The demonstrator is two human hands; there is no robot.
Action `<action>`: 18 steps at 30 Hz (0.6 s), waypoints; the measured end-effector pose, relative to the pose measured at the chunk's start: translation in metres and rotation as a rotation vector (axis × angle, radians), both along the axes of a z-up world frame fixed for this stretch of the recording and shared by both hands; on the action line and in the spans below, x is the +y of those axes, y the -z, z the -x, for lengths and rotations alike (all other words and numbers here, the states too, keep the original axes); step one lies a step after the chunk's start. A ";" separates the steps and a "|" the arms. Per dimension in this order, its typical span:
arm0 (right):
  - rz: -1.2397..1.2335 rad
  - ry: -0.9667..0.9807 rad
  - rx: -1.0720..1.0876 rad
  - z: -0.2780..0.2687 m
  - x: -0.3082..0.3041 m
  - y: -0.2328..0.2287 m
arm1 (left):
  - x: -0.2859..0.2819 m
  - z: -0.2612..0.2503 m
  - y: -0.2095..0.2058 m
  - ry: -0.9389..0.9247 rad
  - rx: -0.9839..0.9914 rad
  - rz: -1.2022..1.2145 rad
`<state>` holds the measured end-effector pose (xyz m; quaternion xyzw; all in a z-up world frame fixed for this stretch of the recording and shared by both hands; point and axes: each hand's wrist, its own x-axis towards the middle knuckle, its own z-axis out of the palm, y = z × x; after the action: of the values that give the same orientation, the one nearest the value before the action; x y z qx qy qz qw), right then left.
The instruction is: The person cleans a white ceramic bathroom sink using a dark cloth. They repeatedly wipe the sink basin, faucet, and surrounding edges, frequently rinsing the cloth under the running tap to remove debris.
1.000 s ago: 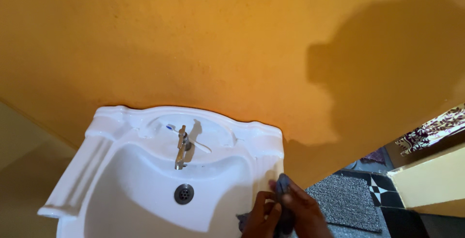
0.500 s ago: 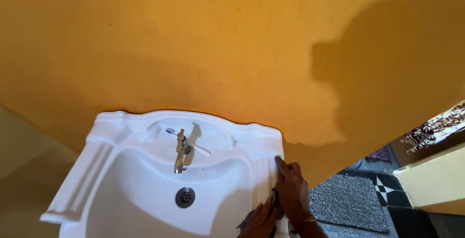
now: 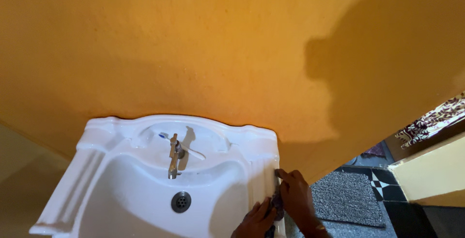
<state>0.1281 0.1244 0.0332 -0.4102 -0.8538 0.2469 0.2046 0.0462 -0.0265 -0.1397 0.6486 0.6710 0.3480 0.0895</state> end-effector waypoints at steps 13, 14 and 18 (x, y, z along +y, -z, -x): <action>0.075 0.053 -0.058 -0.007 -0.002 0.016 | -0.012 0.014 -0.085 0.008 -0.131 0.369; 0.099 0.052 -0.035 -0.017 -0.005 0.019 | -0.010 0.014 -0.084 0.023 -0.122 0.380; 0.114 0.025 -0.030 -0.016 -0.011 0.016 | -0.003 0.021 -0.083 0.101 -0.058 0.536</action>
<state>0.1440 0.1132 0.0175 -0.4357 -0.8360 0.2864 0.1712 0.0249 -0.0297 -0.0568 0.6241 0.7031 0.1715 0.2944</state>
